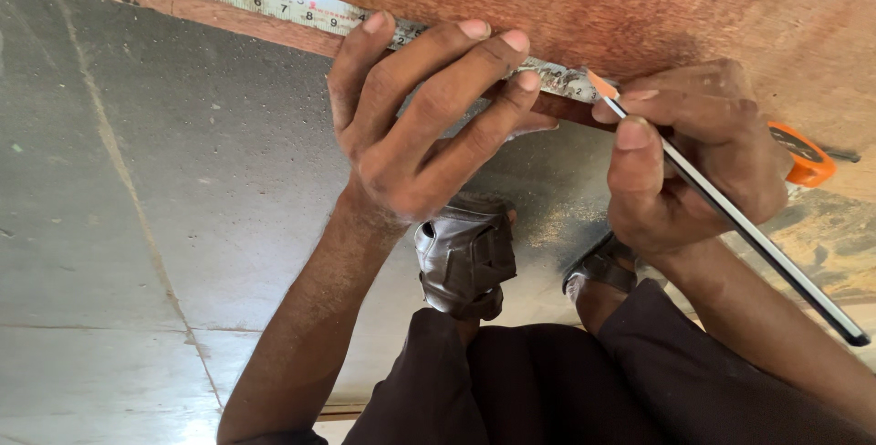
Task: The person sits on the floor and uses a tape measure and pencil to mark measurements on a large wooden board. They repeatedly extend the tape measure, align it with the wood, and make pencil marks at specific intervals.
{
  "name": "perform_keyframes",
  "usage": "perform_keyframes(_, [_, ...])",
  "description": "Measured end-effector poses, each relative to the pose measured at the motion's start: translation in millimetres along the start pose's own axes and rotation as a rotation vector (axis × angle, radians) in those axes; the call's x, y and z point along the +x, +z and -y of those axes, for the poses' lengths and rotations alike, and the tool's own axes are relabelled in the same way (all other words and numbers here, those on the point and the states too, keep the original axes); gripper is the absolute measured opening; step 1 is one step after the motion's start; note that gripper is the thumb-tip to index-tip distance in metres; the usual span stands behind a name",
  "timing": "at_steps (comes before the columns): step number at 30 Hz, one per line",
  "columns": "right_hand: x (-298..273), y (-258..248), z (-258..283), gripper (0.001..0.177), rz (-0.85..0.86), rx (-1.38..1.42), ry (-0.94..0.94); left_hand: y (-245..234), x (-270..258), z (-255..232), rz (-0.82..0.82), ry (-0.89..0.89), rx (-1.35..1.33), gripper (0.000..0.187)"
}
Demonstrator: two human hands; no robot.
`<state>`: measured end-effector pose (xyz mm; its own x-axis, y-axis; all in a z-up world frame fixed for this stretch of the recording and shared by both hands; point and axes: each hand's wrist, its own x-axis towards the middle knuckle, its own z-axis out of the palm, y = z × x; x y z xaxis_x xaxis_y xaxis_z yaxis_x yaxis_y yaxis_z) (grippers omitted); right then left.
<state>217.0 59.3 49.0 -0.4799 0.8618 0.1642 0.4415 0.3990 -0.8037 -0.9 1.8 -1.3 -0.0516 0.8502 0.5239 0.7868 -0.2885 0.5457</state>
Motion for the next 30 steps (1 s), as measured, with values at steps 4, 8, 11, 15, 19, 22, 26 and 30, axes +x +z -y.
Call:
perform_keyframes(4, [-1.3, -1.1, 2.1, 0.010, -0.007, 0.005, 0.056, -0.2, -0.3, 0.8, 0.001, 0.009, 0.009, 0.017])
perform_keyframes(8, [0.2, -1.5, 3.2, 0.010, 0.003, -0.042, 0.036, 0.5, -0.3, 0.7, -0.002, 0.003, 0.007, 0.017])
perform_keyframes(11, [1.9, -1.4, 5.5, 0.009, 0.017, 0.001, 0.050, -0.3, 0.0, 0.2, 0.000, 0.000, 0.008, 0.017])
perform_keyframes(15, [5.3, -0.1, 5.3, 0.009, -0.012, 0.001, 0.018, -0.7, 0.9, -1.1, 0.004, -0.013, 0.008, 0.017])
perform_keyframes(19, [7.3, 0.7, 4.6, 0.007, -0.009, -0.024, 0.009, -0.7, 1.4, -1.3, 0.001, -0.018, 0.001, 0.016])
perform_keyframes(22, [6.7, 0.6, 5.7, 0.007, -0.013, 0.000, 0.013, -0.6, 1.7, -1.7, 0.004, -0.017, 0.001, 0.017])
perform_keyframes(26, [5.3, 1.2, 5.4, 0.008, -0.024, -0.033, 0.054, -1.6, 1.5, -3.2, 0.021, -0.034, 0.003, 0.018])
perform_keyframes(30, [6.1, 7.8, 3.8, 0.008, -0.100, 0.081, 0.047, -4.4, 1.4, -2.6, 0.044, -0.031, -0.002, 0.020])
